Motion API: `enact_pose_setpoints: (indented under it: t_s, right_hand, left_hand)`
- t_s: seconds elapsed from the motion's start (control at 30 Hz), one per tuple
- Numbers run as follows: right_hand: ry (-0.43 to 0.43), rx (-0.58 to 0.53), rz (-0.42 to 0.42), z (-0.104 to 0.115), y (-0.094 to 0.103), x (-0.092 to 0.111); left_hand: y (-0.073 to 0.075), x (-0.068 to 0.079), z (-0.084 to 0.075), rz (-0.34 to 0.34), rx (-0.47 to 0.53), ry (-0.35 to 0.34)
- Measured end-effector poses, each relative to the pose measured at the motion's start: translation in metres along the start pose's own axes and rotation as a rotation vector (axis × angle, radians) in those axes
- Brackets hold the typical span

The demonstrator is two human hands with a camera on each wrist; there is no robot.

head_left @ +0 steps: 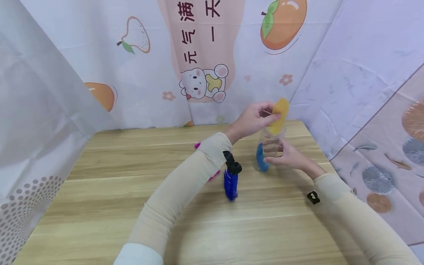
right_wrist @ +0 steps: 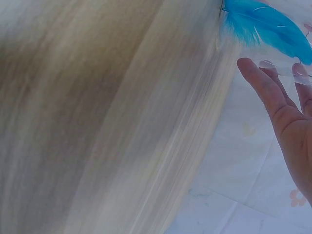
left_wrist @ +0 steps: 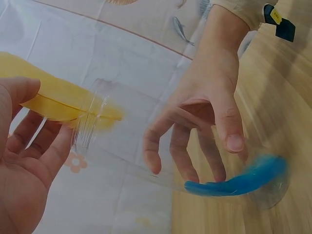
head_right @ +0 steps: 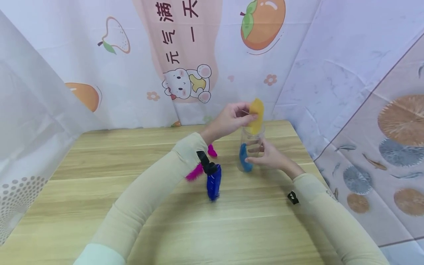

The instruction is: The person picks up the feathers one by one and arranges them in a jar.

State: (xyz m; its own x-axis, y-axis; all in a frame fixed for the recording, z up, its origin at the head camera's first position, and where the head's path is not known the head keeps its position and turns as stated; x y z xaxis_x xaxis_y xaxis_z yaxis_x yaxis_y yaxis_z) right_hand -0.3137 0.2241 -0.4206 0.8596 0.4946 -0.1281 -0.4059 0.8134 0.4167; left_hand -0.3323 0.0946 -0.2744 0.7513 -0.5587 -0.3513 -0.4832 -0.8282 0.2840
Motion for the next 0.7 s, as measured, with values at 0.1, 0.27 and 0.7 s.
enact_pose_setpoints:
  t_s: [0.1, 0.27, 0.7]
  right_hand:
    - [0.007, 0.010, -0.004, 0.0005, 0.0010, 0.0001]
    - [0.013, -0.013, 0.009, 0.0006, -0.0012, -0.0005]
    - [0.018, 0.093, -0.047, 0.0016, 0.0040, -0.0017]
  left_hand:
    - [-0.0013, -0.0002, -0.0021, 0.007, -0.007, -0.009]
    - [-0.0011, 0.0004, -0.0033, 0.010, -0.013, -0.003]
    - [-0.0026, 0.0021, -0.0046, 0.019, 0.051, -0.075]
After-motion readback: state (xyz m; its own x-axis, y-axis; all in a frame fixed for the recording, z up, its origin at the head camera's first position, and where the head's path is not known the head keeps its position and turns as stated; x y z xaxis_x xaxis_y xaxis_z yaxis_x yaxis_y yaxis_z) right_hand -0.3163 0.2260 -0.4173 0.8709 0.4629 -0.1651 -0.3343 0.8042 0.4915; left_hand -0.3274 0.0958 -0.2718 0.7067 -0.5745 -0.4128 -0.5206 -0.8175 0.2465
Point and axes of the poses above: each hand's wrist, its own x-axis away from the middle knuckle, its own y-axis out of the back of the hand, z = x × y, the point moved 8 cm from there along -x, towards the middle knuckle, and after that the axes turned 3 degrees about -z, right-handed, at the moved point
